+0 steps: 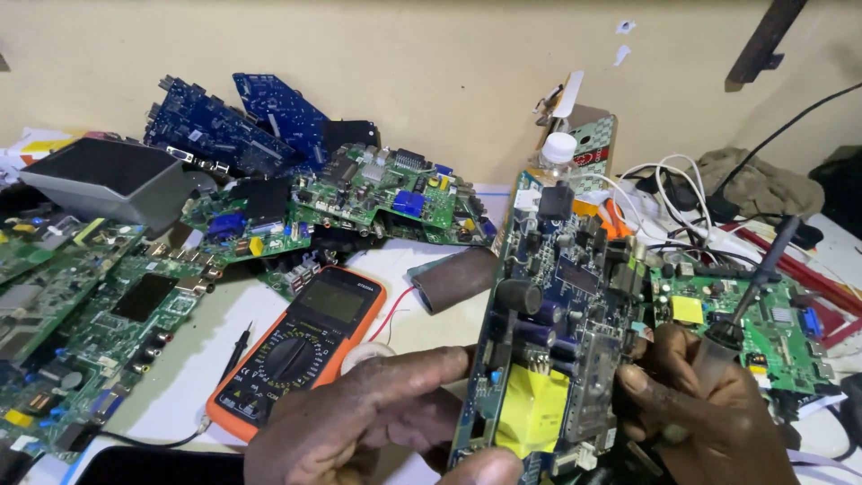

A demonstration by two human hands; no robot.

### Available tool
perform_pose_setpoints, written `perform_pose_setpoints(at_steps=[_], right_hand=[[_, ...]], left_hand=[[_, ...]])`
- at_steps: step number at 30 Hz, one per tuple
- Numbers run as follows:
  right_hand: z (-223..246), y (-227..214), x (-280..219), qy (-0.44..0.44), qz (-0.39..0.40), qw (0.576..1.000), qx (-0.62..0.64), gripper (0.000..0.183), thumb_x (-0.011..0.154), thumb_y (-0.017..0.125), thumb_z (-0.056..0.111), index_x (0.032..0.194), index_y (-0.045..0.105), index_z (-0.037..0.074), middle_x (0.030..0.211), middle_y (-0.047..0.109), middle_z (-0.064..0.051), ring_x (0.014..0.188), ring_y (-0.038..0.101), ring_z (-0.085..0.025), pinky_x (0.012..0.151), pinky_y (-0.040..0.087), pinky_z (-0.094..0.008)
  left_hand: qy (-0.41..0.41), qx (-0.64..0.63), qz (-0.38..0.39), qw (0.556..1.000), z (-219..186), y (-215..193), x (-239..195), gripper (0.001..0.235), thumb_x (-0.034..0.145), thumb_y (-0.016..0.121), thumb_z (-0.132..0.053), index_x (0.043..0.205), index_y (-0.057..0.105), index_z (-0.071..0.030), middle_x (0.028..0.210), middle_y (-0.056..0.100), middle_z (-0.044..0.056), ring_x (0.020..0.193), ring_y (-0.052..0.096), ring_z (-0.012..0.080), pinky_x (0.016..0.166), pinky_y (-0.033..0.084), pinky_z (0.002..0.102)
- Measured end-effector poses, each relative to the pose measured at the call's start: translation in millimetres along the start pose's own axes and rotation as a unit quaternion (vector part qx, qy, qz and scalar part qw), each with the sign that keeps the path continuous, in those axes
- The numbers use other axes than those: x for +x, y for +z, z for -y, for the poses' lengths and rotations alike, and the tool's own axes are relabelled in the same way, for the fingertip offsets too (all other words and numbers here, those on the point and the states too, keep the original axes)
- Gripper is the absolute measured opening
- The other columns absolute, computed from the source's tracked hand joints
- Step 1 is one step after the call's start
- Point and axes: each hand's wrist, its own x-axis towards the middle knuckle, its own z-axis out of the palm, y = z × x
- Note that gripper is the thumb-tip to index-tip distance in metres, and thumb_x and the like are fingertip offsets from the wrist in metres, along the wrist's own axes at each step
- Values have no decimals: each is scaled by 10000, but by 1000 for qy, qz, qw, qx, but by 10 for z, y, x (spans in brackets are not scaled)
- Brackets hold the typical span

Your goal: The person uses a soldering iron and solder to work on several circuit boards. They pick up different boards, flip them over, and apply solder to specific points on the backside of the boards.

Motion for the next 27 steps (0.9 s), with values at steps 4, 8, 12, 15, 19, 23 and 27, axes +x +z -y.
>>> perform_pose_setpoints(at_steps=[4, 8, 12, 15, 19, 23, 27], right_hand=[[41, 110, -22, -24, 9, 1000, -8, 409, 858, 691, -68, 698, 374, 134, 530, 255, -68, 429, 276, -224, 363, 343, -406], [38, 42, -7, 10, 2, 1000, -2, 402, 869, 688, -72, 722, 386, 150, 647, 364, -103, 457, 319, -257, 347, 370, -424], [32, -17, 13, 3, 49, 999, 13, 393, 875, 678, -87, 718, 397, 140, 618, 348, -114, 431, 334, -296, 327, 408, -460], [31, -45, 12, 22, 28, 999, -5, 382, 882, 695, -59, 739, 406, 145, 598, 312, -99, 445, 347, -302, 346, 415, -471], [23, -40, 14, 20, 39, 999, -3, 394, 873, 692, -81, 737, 402, 148, 623, 297, -97, 463, 301, -289, 351, 393, -463], [13, -44, 17, 14, 29, 999, -10, 392, 871, 672, -82, 736, 377, 137, 646, 305, -104, 477, 281, -273, 375, 325, -447], [11, -42, 25, 12, 49, 999, -15, 373, 885, 685, -66, 730, 409, 131, 591, 305, -102, 453, 301, -271, 368, 381, -458]], left_hand=[[-26, 23, -33, 999, 40, 44, 20, 457, 618, 968, -278, 1068, 917, -225, 640, 931, -35, 548, 833, -2, 574, 738, 169], [-69, -23, -99, 992, 91, 82, 21, 449, 609, 965, -204, 1047, 919, -114, 644, 907, 30, 534, 844, 74, 484, 723, 235], [-20, -32, -58, 998, 68, 60, 8, 472, 628, 940, -261, 1073, 880, -119, 688, 916, 39, 554, 808, 54, 520, 674, 187], [-103, 85, -32, 990, 80, -30, -5, 597, 560, 1014, -416, 1145, 937, -325, 678, 930, -65, 618, 904, 36, 603, 783, 191], [-15, 4, -41, 999, 59, 40, -11, 573, 584, 999, -274, 1126, 886, -131, 761, 899, -15, 615, 807, 13, 611, 734, 160], [-34, 10, -8, 999, -6, -6, 2, 566, 618, 976, -342, 1160, 876, -210, 758, 932, -55, 656, 867, -17, 649, 757, 164], [-8, -123, 63, 990, 26, -34, -11, 558, 773, 890, -223, 1288, 764, -50, 930, 900, 61, 809, 848, 74, 713, 714, 249]])
